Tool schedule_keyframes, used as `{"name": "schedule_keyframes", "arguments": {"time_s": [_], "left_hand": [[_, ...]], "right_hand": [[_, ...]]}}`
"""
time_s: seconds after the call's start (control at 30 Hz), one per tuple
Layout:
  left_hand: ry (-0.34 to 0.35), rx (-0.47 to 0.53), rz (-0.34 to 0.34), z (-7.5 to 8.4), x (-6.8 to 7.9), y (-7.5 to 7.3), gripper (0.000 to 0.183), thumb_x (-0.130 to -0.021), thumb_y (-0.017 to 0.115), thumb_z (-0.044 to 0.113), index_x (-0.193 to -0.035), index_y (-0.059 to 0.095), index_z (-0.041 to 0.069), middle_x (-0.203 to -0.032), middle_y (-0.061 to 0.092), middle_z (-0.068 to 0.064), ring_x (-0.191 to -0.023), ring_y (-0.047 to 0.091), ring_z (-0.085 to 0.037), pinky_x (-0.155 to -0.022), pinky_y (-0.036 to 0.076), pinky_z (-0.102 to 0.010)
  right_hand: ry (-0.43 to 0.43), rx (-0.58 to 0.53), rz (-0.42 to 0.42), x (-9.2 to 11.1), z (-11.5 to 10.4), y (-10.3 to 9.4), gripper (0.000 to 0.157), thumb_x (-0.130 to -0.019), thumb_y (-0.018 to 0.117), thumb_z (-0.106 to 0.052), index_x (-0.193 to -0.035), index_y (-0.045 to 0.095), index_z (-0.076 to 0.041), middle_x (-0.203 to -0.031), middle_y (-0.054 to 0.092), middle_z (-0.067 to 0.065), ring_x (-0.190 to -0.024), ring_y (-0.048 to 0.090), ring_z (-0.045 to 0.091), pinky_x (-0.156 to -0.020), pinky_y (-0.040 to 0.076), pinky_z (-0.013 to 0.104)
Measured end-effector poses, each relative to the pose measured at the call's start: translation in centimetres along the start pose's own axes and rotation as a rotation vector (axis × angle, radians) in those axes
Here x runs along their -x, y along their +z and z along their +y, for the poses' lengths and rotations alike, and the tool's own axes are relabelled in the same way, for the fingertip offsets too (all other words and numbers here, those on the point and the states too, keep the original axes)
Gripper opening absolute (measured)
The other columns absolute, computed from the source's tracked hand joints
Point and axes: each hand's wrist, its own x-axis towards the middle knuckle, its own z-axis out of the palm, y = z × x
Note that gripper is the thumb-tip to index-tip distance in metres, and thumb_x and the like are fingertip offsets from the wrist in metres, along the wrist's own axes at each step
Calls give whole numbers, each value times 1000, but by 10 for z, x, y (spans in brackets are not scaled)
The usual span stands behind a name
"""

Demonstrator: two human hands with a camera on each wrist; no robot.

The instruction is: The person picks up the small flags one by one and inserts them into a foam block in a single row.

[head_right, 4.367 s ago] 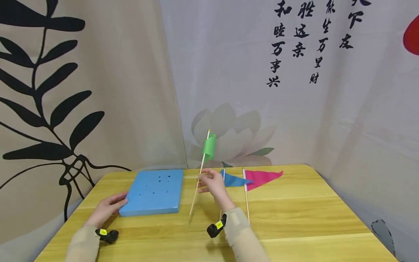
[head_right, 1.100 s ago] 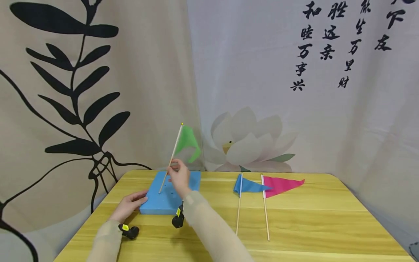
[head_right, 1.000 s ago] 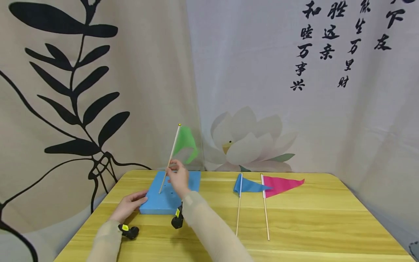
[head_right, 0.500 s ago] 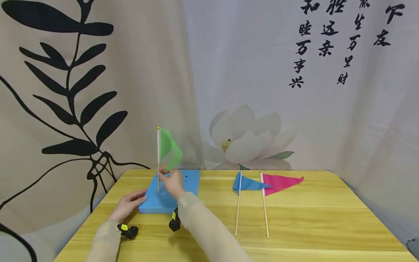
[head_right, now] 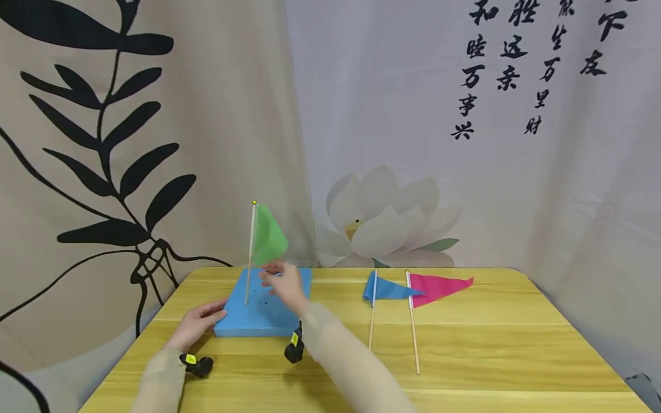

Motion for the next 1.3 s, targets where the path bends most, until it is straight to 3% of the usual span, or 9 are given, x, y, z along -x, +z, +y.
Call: {"name": "schedule_keyframes", "arguments": {"time_s": [0.17,0.3,0.43,0.57,0.7,0.87,1.13,1.3], "left_hand": [[12,-21,-15,1,2,1,55,-95,65,28,-141,50,2,-137,51,-20,-111,57,-26,-81,50,-30],[10,-20,-2,2,3,-2,55,-95,64,28,-141,50,2,-137,51,-21,-109,58,-24,-80,50,-31],[-3,-29,-2,5,3,-4,55,-95,64,29,-142,49,3,-139,50,-20,-109,58,-23,-80,51,-30],[-6,-42,-14,5,2,-7,58,-95,64,32,-143,48,3,-141,49,-20,-111,57,-23,-81,50,-27],[4,-45,-31,5,1,-5,60,-95,64,33,-144,47,3,-142,47,-21,-114,55,-25,-82,49,-26],[-10,-44,-37,6,1,-1,60,-96,63,32,-144,46,1,-142,46,-23,-114,55,-27,-82,50,-27],[-35,-47,-32,6,-1,-1,62,-95,64,34,-144,44,1,-142,45,-24,-108,58,-21,-79,51,-27],[-57,-42,-33,5,-2,2,64,-95,64,35,-145,43,0,-144,43,-24,-110,57,-18,-80,51,-26]], "right_hand": [[-16,35,21,13,-10,-58,25,-90,70,-12,-108,67,4,-95,71,13,-82,70,32,-72,56,48],[23,95,60,26,-17,-110,25,-91,70,-16,-110,68,1,-99,70,14,-84,69,32,-72,56,47],[101,168,116,43,-17,-152,24,-92,69,-18,-108,69,-1,-100,69,16,-82,69,28,-73,56,47],[199,244,124,61,-9,-179,22,-91,69,-18,-104,69,0,-96,69,16,-78,67,31,-71,55,50],[276,350,144,81,1,-194,17,-87,74,-19,-95,71,-4,-88,69,11,-71,66,33,-62,56,45],[359,455,157,104,15,-204,18,-83,78,-19,-84,69,-3,-74,66,8,-56,63,23,-51,55,36],[440,485,68,119,26,-208,26,-81,79,-23,-75,66,-1,-60,64,8,-46,60,18,-46,53,34],[455,514,86,123,35,-205,35,-80,81,-28,-64,62,-3,-52,59,5,-40,56,15,-42,51,33]]}}
